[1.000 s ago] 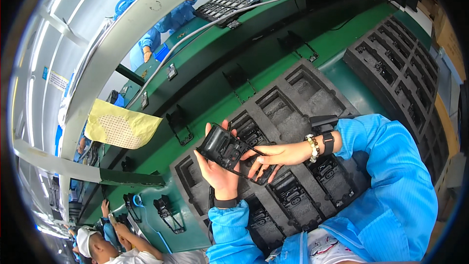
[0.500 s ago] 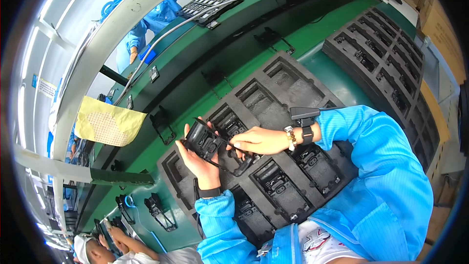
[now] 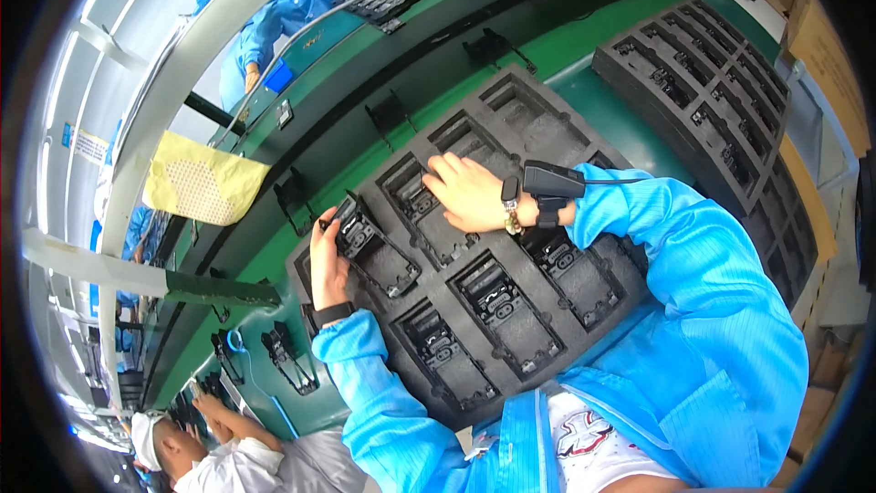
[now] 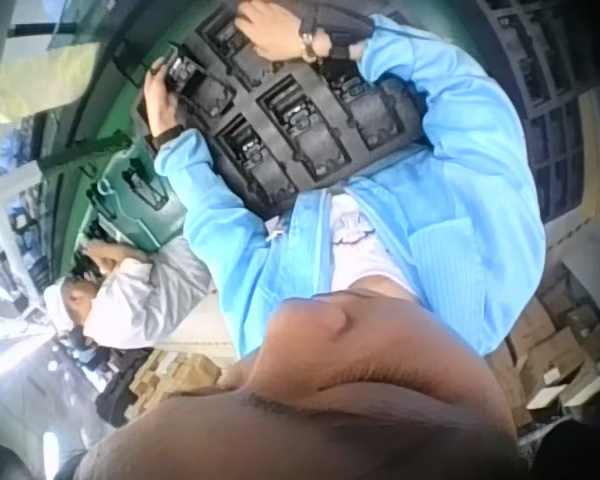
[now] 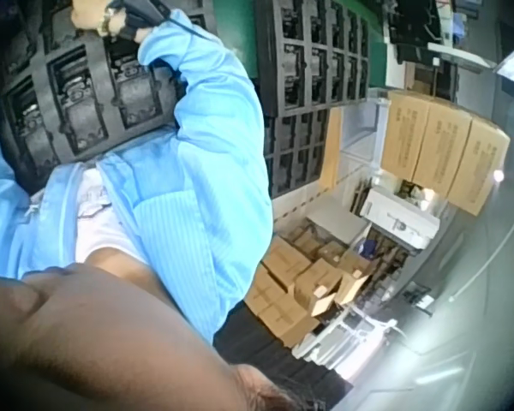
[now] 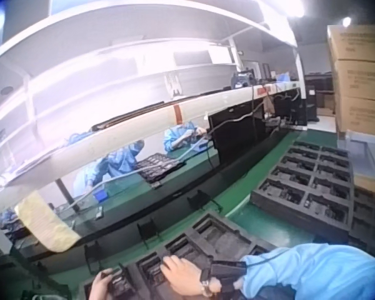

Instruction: Inspecting and organizing black electronic devices within foam trays on an assembly line.

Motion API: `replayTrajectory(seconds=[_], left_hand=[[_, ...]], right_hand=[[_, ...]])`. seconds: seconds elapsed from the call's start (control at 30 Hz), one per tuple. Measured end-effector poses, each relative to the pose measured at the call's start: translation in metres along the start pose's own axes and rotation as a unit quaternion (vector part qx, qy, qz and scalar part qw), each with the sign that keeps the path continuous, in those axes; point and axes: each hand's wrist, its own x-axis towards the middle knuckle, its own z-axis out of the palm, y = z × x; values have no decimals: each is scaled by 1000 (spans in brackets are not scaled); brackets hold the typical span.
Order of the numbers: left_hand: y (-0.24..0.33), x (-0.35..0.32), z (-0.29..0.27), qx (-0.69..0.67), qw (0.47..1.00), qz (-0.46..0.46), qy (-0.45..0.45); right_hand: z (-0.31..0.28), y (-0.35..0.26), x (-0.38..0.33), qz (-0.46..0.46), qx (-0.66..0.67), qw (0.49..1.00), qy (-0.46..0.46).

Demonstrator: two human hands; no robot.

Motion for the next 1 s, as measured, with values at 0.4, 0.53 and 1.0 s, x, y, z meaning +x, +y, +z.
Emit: replayTrajectory(seconds=[0.4, 0.53, 1.0], left_hand=[[14, -115, 41, 711, 632, 282, 125], [25, -212, 56, 713, 700, 19, 14], [-42, -284, 47, 775, 619, 124, -15]], right_hand=[[3, -8, 27, 37, -140, 984, -100], [2, -4, 53, 48, -128, 975, -173], [5, 13, 55, -8, -47, 991, -122]])
